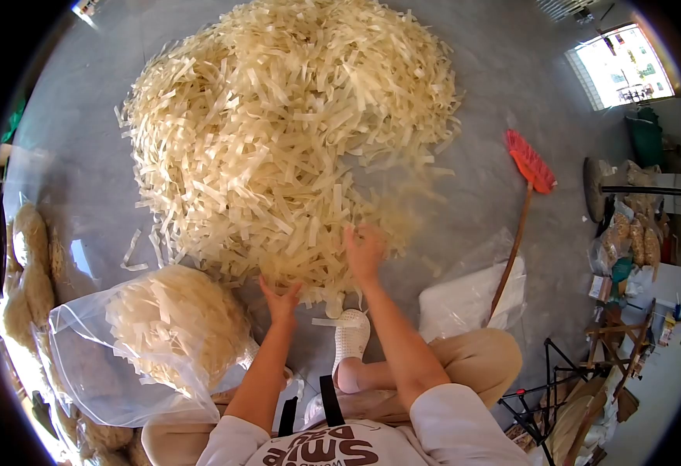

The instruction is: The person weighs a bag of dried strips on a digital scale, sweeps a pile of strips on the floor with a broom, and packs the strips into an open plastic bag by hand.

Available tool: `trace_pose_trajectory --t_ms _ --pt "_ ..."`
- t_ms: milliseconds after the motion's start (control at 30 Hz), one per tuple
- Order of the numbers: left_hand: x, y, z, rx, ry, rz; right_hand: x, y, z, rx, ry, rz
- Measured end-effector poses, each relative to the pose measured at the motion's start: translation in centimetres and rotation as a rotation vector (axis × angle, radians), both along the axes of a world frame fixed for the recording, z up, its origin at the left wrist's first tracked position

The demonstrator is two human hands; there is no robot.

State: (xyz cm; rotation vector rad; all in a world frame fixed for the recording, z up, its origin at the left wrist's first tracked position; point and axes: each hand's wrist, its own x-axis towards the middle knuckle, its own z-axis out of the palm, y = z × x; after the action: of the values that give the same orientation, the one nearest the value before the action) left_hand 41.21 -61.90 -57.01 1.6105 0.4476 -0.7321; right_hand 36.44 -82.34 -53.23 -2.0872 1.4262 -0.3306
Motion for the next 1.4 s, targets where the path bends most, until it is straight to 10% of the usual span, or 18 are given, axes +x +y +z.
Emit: trace_pose_trajectory --t_ms 267,500,767,1400 --pt "1.8 -0.2 2.0 0.669 0.183 -0.034 -3.8 -12.6 -5.7 0.202 0.022 -0.345" --pt "3.6 -2.6 1.2 0.131 -0.087 -0.136 6.1 -6.9 0.8 0.624 -0.031 0.252" --pt "4.1 -2.8 5.1 -0.485 0.132 0.018 6.6 3.4 -0.2 0.656 -0.445 0.266" --pt "3.5 0.7 31.6 -0.535 -0.758 -0.266 5.0 9.2 30.6 0.436 -1.050 0.350"
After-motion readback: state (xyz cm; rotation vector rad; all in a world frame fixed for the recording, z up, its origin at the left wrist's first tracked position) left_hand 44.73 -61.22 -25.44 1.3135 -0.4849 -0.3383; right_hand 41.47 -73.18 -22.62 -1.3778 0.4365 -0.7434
